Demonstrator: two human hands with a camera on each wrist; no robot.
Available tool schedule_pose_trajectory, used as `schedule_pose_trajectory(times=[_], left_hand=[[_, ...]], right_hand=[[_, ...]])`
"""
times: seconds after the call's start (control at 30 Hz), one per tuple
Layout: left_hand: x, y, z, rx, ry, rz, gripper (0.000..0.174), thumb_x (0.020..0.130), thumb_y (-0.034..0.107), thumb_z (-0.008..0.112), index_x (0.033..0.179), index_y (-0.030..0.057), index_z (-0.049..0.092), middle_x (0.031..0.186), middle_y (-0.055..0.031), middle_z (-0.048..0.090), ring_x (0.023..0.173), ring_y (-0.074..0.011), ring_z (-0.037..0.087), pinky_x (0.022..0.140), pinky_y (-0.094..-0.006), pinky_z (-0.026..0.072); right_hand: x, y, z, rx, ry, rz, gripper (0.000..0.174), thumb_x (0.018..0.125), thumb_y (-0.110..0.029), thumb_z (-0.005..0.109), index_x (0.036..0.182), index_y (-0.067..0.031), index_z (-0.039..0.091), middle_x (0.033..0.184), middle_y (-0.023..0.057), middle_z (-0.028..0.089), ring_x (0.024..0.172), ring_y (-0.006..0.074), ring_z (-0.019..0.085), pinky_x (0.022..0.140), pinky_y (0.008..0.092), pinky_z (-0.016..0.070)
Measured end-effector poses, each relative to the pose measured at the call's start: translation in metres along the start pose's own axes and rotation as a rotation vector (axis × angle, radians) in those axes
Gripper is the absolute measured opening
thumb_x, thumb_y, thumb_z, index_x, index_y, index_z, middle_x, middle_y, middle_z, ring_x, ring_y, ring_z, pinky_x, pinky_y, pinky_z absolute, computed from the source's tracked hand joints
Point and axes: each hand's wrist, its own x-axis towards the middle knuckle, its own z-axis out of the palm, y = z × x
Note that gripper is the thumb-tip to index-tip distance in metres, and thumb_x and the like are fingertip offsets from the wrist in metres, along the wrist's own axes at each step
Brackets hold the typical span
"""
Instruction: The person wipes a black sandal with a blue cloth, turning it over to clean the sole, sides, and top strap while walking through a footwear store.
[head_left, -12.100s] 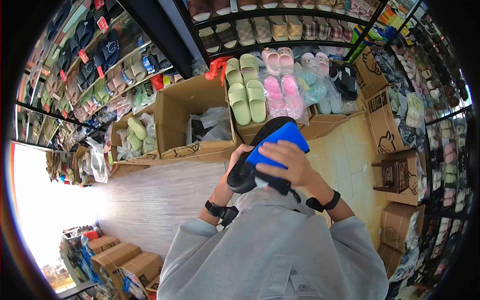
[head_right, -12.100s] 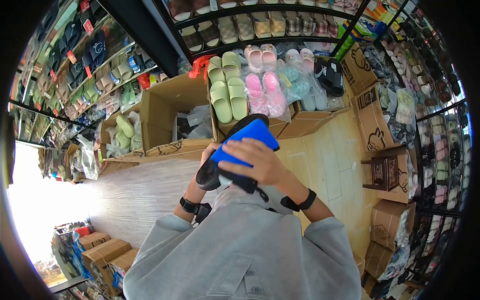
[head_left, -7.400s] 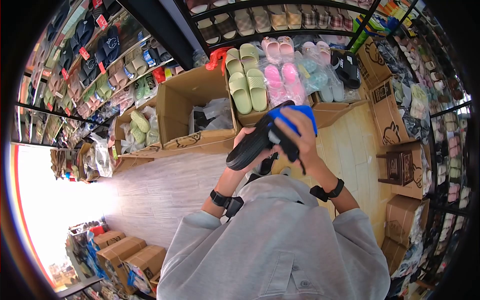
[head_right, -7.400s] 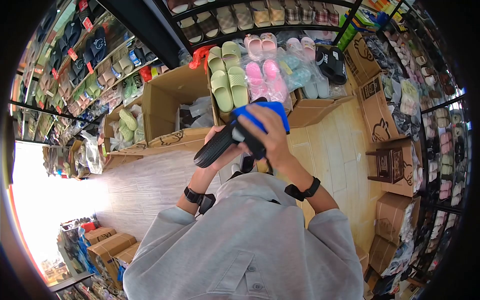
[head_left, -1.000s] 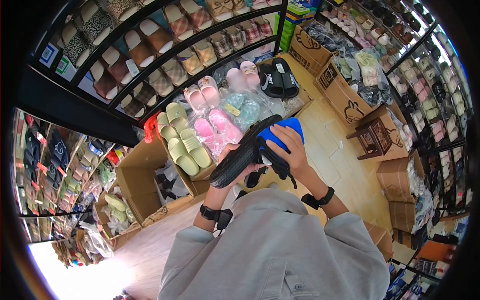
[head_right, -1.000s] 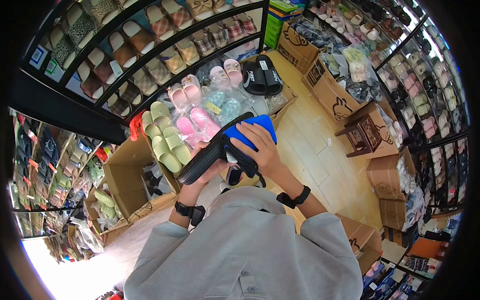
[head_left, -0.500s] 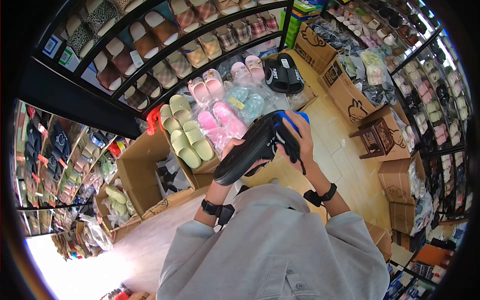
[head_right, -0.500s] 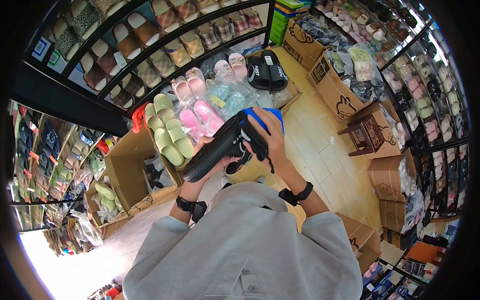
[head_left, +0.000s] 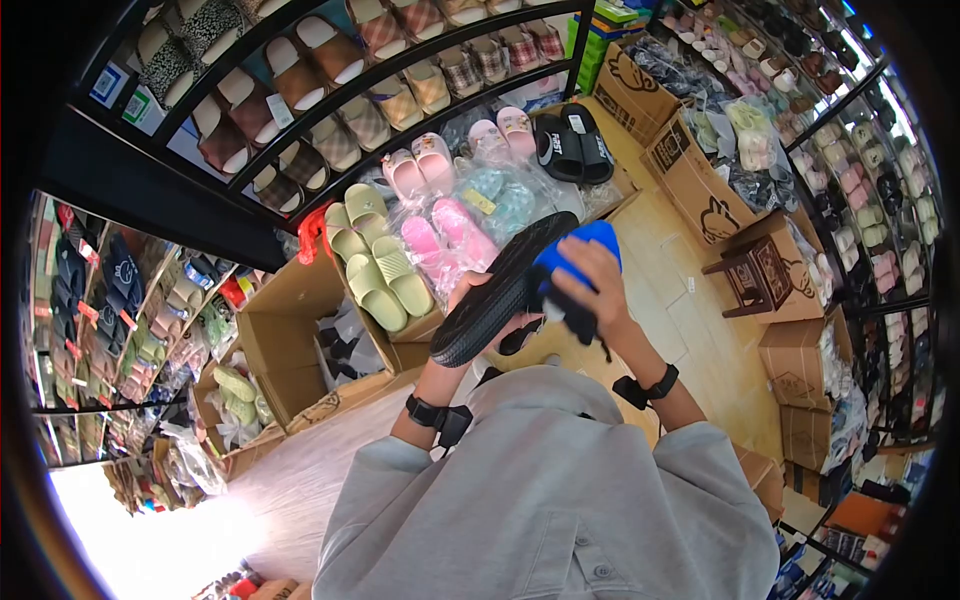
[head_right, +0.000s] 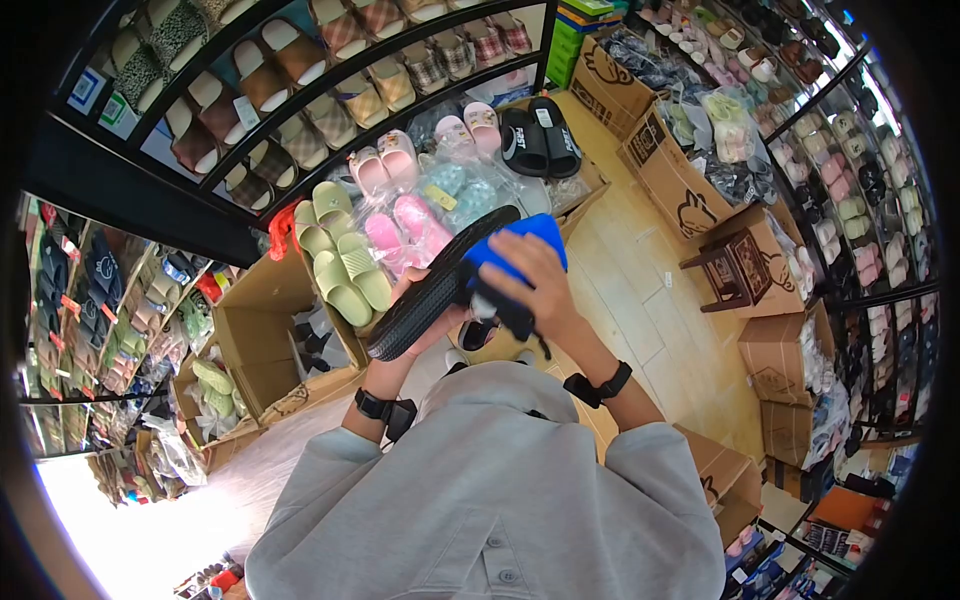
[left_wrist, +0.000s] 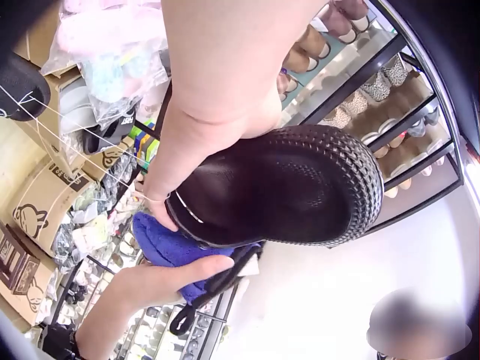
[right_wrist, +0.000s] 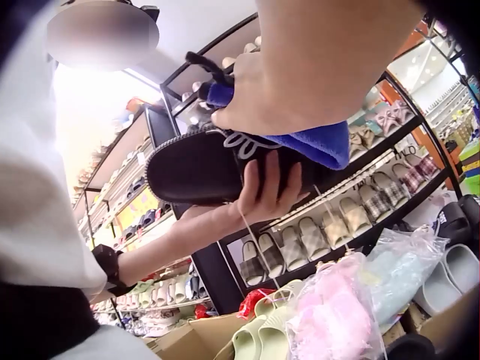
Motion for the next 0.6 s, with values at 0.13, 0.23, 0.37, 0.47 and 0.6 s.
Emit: schedule_pose_trajectory(times=[0.13, 0.23, 0.37, 0.47, 0.6], left_hand=[[-0.008, 0.054, 0.072, -0.056, -0.025, -0.079, 0.057, 0.100, 0.033, 0.057, 0.147, 0.0011, 0.062, 0.150, -0.0173, 0.066, 0.135, -0.0357, 0.060, 0.116, -0.0618, 0.0429], [-0.005, 0.057, 0.065, -0.516, -0.056, -0.188, 0.050, 0.099, 0.025, 0.064, 0.143, 0.0014, 0.061, 0.145, -0.0164, 0.068, 0.129, -0.0315, 0.064, 0.116, -0.0571, 0.0464], [-0.012, 0.017, 0.014, -0.369, -0.091, -0.021, 0.044, 0.099, 0.018, 0.069, 0.138, 0.0002, 0.059, 0.134, -0.0156, 0.072, 0.121, -0.0253, 0.069, 0.119, -0.0526, 0.0469], [-0.011, 0.055, 0.060, -0.543, -0.079, -0.183, 0.045, 0.101, 0.029, 0.061, 0.137, 0.0024, 0.066, 0.136, -0.0162, 0.072, 0.125, -0.0301, 0.067, 0.117, -0.0565, 0.0468], [-0.013, 0.096, 0.109, -0.677, -0.036, -0.287, 0.047, 0.104, 0.030, 0.057, 0.139, -0.0015, 0.060, 0.132, -0.0159, 0.073, 0.121, -0.0294, 0.069, 0.113, -0.0530, 0.0517]], right_hand=[[0.009, -0.003, 0.002, -0.022, 0.090, 0.210, 0.067, 0.081, -0.027, 0.087, 0.144, -0.0099, 0.070, 0.152, 0.0227, 0.063, 0.138, 0.0447, 0.062, 0.116, 0.0559, 0.0475], [0.013, -0.026, -0.005, -0.062, 0.002, 0.053, 0.057, 0.086, -0.029, 0.081, 0.141, -0.0144, 0.074, 0.152, 0.0202, 0.064, 0.138, 0.0424, 0.063, 0.115, 0.0549, 0.0484], [0.006, -0.032, -0.009, -0.119, -0.143, -0.268, 0.042, 0.098, -0.016, 0.066, 0.139, -0.0235, 0.075, 0.153, 0.0140, 0.065, 0.142, 0.0331, 0.062, 0.118, 0.0510, 0.0463], [-0.001, -0.009, -0.011, -0.019, -0.103, -0.075, 0.045, 0.097, -0.016, 0.067, 0.141, -0.0226, 0.074, 0.154, 0.0150, 0.064, 0.142, 0.0359, 0.062, 0.118, 0.0514, 0.0464], [0.015, -0.011, -0.008, -0.047, 0.029, 0.175, 0.058, 0.088, -0.025, 0.081, 0.143, -0.0103, 0.071, 0.152, 0.0211, 0.063, 0.140, 0.0420, 0.062, 0.114, 0.0550, 0.0494]])
